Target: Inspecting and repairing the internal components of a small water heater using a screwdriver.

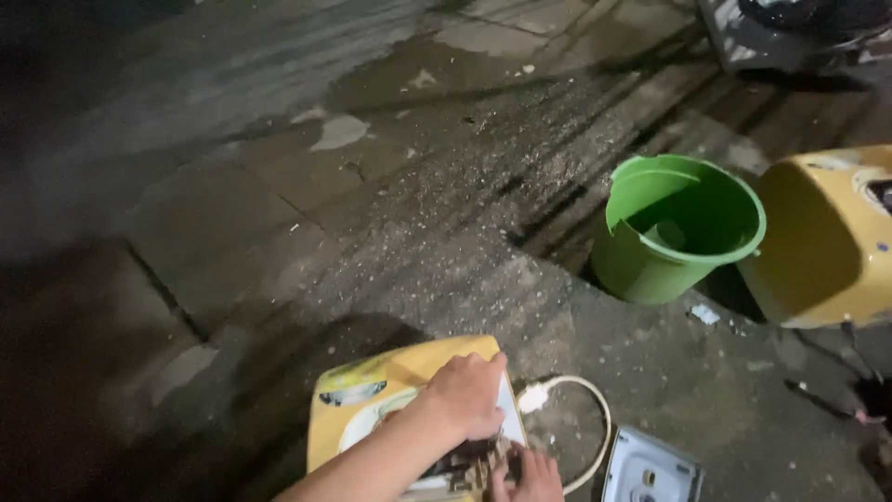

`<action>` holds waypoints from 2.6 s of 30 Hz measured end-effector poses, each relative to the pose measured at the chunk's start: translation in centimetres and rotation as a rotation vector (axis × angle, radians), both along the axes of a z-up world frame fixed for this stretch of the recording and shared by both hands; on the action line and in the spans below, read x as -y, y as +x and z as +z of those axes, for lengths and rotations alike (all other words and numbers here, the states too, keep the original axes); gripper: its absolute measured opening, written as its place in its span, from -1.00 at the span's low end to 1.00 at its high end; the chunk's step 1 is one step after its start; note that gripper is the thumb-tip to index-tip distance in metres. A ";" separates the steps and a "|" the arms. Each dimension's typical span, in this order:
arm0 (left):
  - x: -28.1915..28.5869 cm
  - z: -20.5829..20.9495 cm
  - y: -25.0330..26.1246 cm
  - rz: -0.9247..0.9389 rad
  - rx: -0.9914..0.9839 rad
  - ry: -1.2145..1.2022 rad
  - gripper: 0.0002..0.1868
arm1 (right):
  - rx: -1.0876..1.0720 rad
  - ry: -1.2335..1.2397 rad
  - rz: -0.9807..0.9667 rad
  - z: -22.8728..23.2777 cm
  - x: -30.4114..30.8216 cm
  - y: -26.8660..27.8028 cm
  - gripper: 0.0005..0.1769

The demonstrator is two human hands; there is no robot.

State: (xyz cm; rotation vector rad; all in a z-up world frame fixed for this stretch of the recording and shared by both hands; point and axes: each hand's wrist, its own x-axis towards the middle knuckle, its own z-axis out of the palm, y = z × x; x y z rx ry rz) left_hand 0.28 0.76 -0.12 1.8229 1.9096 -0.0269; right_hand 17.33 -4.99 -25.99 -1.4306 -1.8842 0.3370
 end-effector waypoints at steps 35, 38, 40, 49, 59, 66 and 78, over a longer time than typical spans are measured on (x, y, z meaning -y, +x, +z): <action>0.4 3.5 0.5 -0.091 -0.064 -0.285 -0.55 | 0.089 -0.164 0.036 7.0 1.5 0.3 -0.56; 0.6 4.9 0.2 -0.026 -0.026 -0.288 -0.56 | 0.065 -0.107 0.046 7.3 1.2 0.3 -0.61; 0.8 6.6 0.1 0.168 0.013 -0.409 -0.51 | 0.099 -0.169 0.035 6.9 1.4 0.4 -0.59; 0.1 4.0 -0.8 0.193 0.060 -0.289 -0.62 | 0.063 -0.115 0.013 8.2 1.4 0.0 -0.64; 0.6 2.2 -0.5 0.158 -0.010 -0.272 -0.68 | 0.076 -0.099 0.022 7.4 1.4 0.1 -0.63; 0.3 -4.4 -1.9 -0.248 -0.211 0.196 -0.74 | 0.064 -0.119 0.020 7.3 1.4 0.2 -0.63; 0.2 -1.0 -2.0 -0.165 -0.145 0.233 -0.62 | 0.072 -0.106 0.004 7.6 1.4 0.0 -0.66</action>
